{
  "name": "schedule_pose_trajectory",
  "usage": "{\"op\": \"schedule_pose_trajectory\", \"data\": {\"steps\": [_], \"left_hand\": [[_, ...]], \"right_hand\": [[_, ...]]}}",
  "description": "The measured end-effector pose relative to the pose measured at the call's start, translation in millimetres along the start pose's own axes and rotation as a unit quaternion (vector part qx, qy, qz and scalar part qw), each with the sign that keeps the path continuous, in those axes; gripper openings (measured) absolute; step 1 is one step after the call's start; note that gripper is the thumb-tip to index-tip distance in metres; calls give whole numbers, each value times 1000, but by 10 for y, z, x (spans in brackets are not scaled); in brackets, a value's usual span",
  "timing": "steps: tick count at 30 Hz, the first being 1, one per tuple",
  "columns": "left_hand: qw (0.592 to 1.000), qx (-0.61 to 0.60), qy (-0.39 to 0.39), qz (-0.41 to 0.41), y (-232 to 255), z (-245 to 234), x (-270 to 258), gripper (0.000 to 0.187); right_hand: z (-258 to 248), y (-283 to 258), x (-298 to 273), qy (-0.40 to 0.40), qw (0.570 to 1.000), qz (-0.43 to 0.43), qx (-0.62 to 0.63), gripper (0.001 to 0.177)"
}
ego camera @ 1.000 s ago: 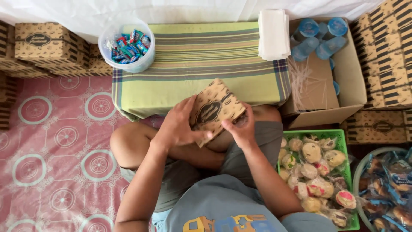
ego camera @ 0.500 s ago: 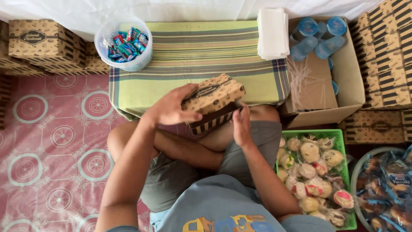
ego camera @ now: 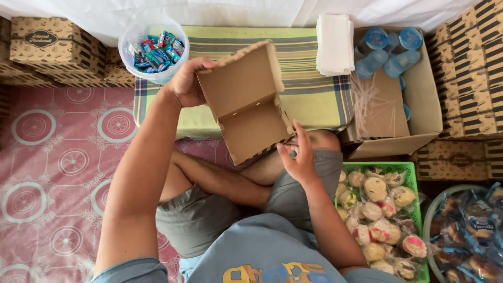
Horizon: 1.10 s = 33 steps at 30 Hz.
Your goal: The person is seen sitting on the floor, taking snack items from a green crate and placing them into small cardboard boxes, then folding the boxes closed.
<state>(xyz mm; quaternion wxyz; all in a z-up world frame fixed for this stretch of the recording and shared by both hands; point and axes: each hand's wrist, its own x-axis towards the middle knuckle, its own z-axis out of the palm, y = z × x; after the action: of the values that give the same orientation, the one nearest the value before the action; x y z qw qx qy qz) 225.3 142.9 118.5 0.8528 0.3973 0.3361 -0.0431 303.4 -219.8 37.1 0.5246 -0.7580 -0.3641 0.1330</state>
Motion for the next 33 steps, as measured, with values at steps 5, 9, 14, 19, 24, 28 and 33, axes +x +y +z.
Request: {"op": "schedule_pose_trajectory", "data": {"steps": [5, 9, 14, 19, 24, 28, 33], "left_hand": [[987, -24, 145, 64, -269, -563, 678, 60], [912, 83, 308, 257, -479, -442, 680, 69], [918, 92, 255, 291, -660, 170, 83, 93], [660, 367, 328, 567, -1017, 198, 19, 59], [345, 637, 210, 656, -980, 217, 16, 26], [315, 688, 206, 621, -1030, 195, 327, 22], [327, 746, 224, 534, -959, 168, 700, 12]], "right_hand": [[-31, 54, 45, 9, 995, -98, -29, 67], [-1, 33, 15, 52, 990, -121, -56, 63], [145, 11, 21, 127, 966, -174, -144, 63], [134, -160, 61, 150, 956, -205, -150, 61], [-132, -319, 289, 127, 926, -254, -250, 62], [-211, -306, 859, 134, 902, -311, -270, 39], [-121, -416, 1464, -17, 838, -351, -417, 39]]}}
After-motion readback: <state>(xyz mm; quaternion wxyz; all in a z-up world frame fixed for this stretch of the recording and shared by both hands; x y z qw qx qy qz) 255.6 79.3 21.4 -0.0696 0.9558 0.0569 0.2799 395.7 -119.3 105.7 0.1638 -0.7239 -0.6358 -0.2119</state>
